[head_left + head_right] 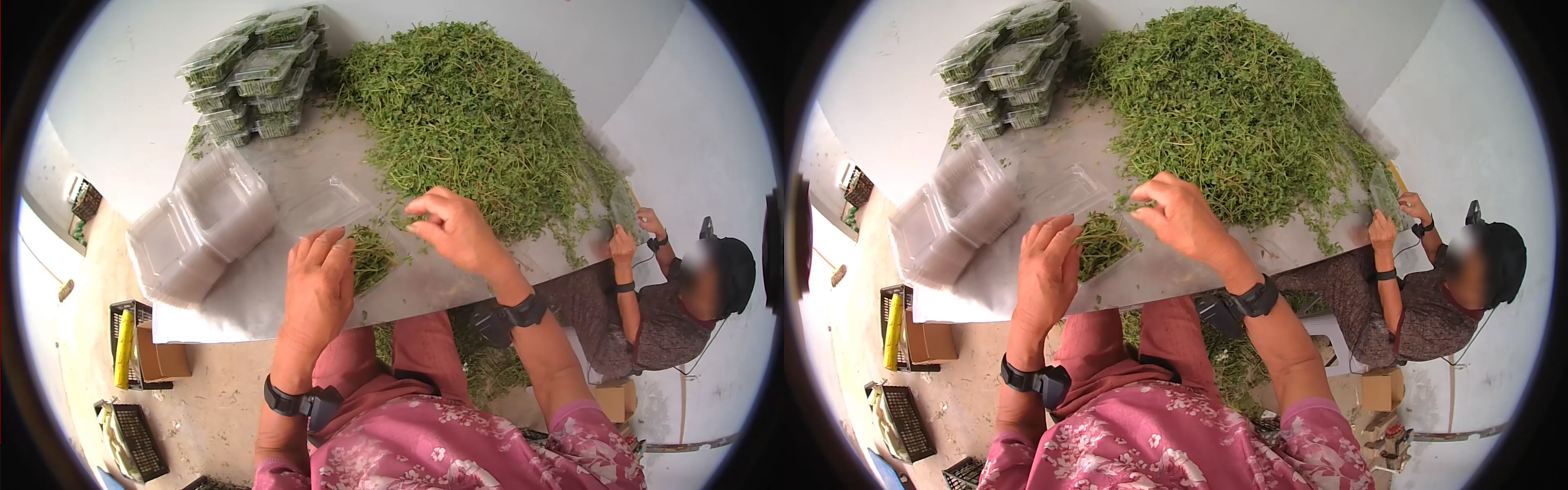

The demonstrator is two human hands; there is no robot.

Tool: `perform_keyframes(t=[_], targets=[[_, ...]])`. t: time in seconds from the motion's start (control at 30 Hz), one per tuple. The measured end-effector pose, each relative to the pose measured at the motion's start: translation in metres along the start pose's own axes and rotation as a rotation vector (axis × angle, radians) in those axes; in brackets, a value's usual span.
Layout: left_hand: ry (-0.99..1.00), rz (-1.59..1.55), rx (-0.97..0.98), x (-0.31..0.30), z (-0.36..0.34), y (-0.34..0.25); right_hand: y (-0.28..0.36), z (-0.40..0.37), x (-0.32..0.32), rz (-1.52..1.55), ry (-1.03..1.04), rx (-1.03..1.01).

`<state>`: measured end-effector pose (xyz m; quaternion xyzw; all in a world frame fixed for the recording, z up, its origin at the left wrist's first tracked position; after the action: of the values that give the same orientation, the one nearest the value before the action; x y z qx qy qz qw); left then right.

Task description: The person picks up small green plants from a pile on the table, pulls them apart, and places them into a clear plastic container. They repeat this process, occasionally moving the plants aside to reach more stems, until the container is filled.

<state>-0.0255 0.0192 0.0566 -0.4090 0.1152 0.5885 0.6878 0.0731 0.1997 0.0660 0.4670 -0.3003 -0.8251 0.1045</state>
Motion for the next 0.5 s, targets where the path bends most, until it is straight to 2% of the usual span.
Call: perform_keyframes(t=[0.07, 0.17, 0.27, 0.37, 0.5], targets=[[0.007, -0.005, -0.002, 0.001, -0.003, 0.000, 0.004, 0.002, 0.008, 0.053, 0.035, 0.033], [0.044, -0.027, 0.021, 0.007, -0.008, -0.007, -0.034, 0.007, 0.017, -0.142, 0.071, 0.076], [0.133, -0.022, 0.039, 0.022, -0.012, -0.017, -0.057, -0.004, 0.038, -0.380, 0.206, 0.112], [0.239, 0.051, 0.037, 0.039, -0.019, -0.018, -0.069, -0.016, 0.050, -0.419, 0.150, 0.102], [0.300, 0.137, 0.056, 0.054, -0.028, -0.010, -0.070, -0.014, 0.052, -0.466, 0.212, 0.132]])
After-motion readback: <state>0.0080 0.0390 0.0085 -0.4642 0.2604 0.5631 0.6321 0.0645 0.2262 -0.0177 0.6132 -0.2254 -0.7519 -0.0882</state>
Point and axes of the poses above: each hand's wrist, its own z-axis towards the middle knuckle, its own x-axis out of the palm, y = z × x, the point moved 8 cm from there along z, towards the middle knuckle, and after that the axes turned 3 degrees about -z, right-handed, at the moved point
